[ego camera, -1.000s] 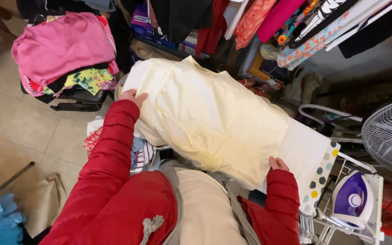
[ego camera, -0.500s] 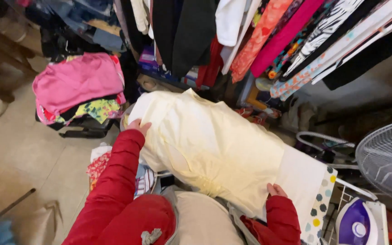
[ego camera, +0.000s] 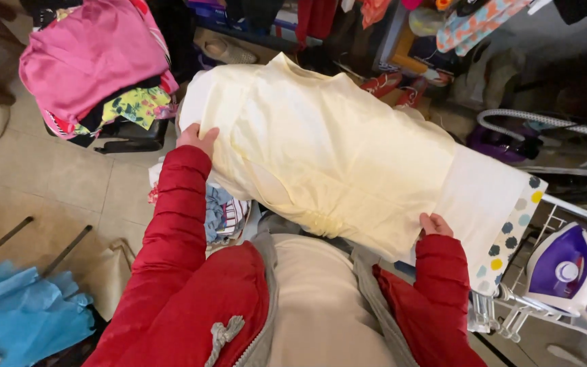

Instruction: The person is ironing a yellow sleeveless garment on an ironing board in a cluttered room.

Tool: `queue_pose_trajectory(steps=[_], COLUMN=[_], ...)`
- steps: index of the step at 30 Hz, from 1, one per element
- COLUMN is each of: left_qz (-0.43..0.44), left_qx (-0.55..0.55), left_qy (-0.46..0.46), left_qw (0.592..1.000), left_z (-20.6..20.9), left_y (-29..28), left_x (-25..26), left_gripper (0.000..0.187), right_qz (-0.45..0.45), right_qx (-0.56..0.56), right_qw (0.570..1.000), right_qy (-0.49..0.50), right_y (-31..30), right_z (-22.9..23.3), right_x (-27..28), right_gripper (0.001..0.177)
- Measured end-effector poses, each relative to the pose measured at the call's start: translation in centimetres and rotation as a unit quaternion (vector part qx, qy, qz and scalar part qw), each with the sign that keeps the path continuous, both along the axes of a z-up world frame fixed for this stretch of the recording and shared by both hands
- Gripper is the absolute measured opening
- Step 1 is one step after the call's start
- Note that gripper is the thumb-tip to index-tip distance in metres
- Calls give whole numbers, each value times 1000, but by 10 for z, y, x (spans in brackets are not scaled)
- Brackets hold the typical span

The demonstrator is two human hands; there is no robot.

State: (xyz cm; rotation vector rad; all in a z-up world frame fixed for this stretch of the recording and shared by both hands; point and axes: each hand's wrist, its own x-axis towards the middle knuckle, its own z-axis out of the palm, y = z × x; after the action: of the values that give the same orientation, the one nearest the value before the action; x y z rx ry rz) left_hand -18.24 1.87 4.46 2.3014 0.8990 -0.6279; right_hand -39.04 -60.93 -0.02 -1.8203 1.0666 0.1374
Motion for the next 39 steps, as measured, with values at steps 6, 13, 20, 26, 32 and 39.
queue_pose_trajectory(steps=[6, 13, 20, 26, 32, 39], left_qz=[4, 17, 10, 10, 14, 9], left_qx=[-14, -17, -20, -18, -11, -10], left_qy=[-12, -26, -30, -28, -32, -20], left_qw=[1000, 999, 999, 999, 999, 1000], left_z=[38, 36, 39, 35, 38, 36], left_y=[-14, -13, -16, -14, -15, -14], left_x=[-5, -6, -5, -5, -5, -5], left_gripper=[55, 48, 46, 46, 43, 45], right_qz=[0, 5, 1, -15, -35, -53], right_qx=[-17, 10, -7, 21, 28, 21], right_qw=[1000, 1000, 1000, 1000, 999, 998], right_qy=[21, -4, 8, 1, -19, -25], right_y=[-5, 24, 24, 37, 39, 30], right_z=[3, 38, 40, 62, 54, 39], right_x=[1, 8, 8, 13, 11, 8], right_gripper=[30, 23, 20, 21, 21, 33])
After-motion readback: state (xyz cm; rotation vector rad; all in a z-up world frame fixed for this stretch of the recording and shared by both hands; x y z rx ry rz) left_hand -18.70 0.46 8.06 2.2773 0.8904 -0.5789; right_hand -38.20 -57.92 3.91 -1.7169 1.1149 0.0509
